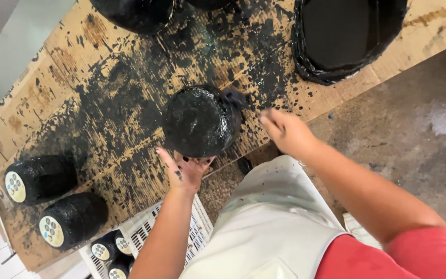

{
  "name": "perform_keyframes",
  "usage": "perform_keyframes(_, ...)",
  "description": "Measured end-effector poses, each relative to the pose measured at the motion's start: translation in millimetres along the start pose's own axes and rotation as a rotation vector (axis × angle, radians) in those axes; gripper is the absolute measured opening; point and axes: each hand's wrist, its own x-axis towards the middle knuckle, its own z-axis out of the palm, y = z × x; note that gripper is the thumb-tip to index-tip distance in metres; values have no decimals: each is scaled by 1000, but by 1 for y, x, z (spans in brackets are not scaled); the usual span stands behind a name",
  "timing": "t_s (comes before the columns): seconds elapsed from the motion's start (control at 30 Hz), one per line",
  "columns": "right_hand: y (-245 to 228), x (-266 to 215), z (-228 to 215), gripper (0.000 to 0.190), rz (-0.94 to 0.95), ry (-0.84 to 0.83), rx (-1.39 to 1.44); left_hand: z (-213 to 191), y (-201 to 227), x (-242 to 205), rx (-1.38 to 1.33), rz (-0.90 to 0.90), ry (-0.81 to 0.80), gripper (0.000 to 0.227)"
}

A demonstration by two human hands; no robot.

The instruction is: Applying black wax to cheese wheels using a brush and dipping technique at a waxing station.

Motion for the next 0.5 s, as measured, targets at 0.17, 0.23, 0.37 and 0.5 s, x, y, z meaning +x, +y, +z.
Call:
perform_keyframes(0.17,-11,14,-9,26,-123,-59,-57,-11,-2,9,-16,13,-10,78)
perform_keyframes(0.23,-2,-8,-4,30,-178,-51,-49,-13,1,6,-28,10,-24,75)
perform_keyframes(0.37,12,-34,-1,29,-195,-18,-209,-49,-3,35,27,-12,-47,82)
perform_keyframes(0.5,-4,24,-1,36,-229,-98,-147,-38,0,23,25,-33,-114,78)
